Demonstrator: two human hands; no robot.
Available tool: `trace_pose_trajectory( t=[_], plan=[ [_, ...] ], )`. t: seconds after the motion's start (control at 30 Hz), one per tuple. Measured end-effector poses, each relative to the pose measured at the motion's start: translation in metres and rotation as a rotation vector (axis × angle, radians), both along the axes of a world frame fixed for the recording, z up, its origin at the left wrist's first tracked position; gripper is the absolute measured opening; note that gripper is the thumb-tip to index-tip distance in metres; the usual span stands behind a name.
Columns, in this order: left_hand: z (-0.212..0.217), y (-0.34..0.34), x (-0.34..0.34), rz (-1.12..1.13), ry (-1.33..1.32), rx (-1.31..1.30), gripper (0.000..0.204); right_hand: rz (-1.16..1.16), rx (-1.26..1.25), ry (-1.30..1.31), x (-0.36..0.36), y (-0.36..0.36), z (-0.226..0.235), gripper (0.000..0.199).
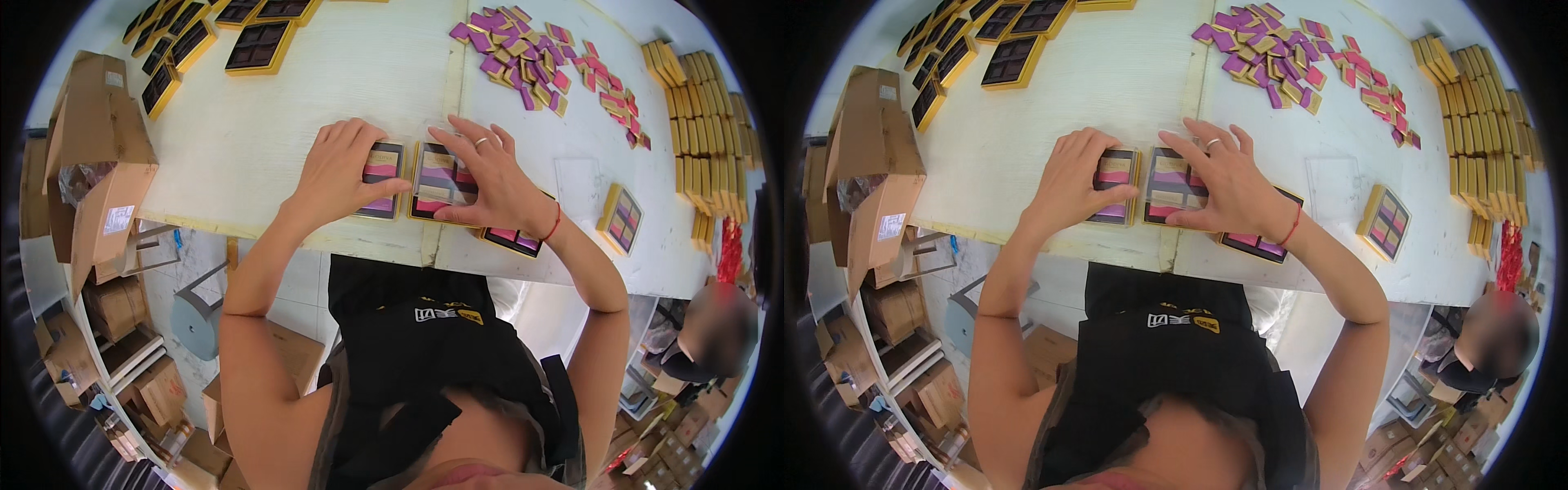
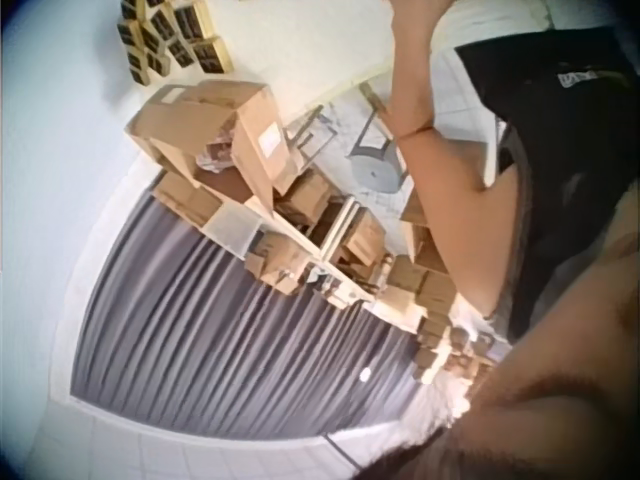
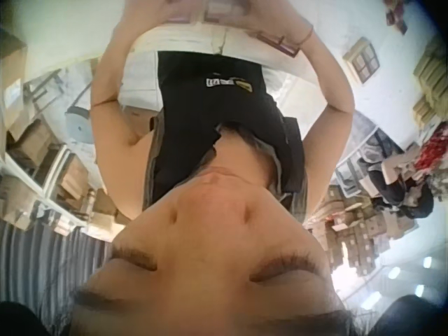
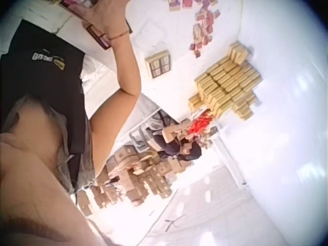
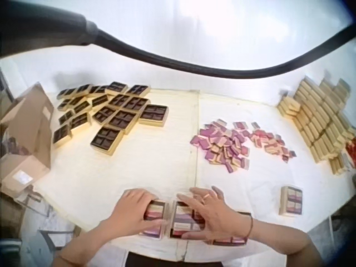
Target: The person assembles makeup palettes by placing small pink and purple rectangular inserts into black tray compartments. They then cover the filled trays with clear plastic lids and stack the completed units on the table.
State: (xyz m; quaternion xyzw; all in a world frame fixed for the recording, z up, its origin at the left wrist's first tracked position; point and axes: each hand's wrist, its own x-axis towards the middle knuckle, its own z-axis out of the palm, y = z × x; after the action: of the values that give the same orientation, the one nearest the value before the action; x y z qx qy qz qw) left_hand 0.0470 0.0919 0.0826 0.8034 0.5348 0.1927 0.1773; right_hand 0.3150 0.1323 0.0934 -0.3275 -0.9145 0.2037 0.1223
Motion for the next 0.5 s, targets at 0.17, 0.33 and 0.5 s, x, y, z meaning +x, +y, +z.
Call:
trace_pose_trajectory(
  t=[0.17, 0.33, 0.5],
  plan=[
    [-0.013, 0.002, 0.002, 0.058, -0.037, 0.110, 0.060, 0.136, 0.010, -0.004, -0.004, -0.003, 0.000, 0.090],
    [-0.009, 0.006, 0.003, 0.092, 0.007, 0.090, 0.045, 0.195, -0.006, -0.106, -0.007, -0.004, 0.006, 0.088],
    [-0.016, 0.015, 0.014, 0.107, 0.052, 0.133, 0.026, 0.151, 0.165, -0.217, -0.014, -0.015, 0.005, 0.095]
  ],
)
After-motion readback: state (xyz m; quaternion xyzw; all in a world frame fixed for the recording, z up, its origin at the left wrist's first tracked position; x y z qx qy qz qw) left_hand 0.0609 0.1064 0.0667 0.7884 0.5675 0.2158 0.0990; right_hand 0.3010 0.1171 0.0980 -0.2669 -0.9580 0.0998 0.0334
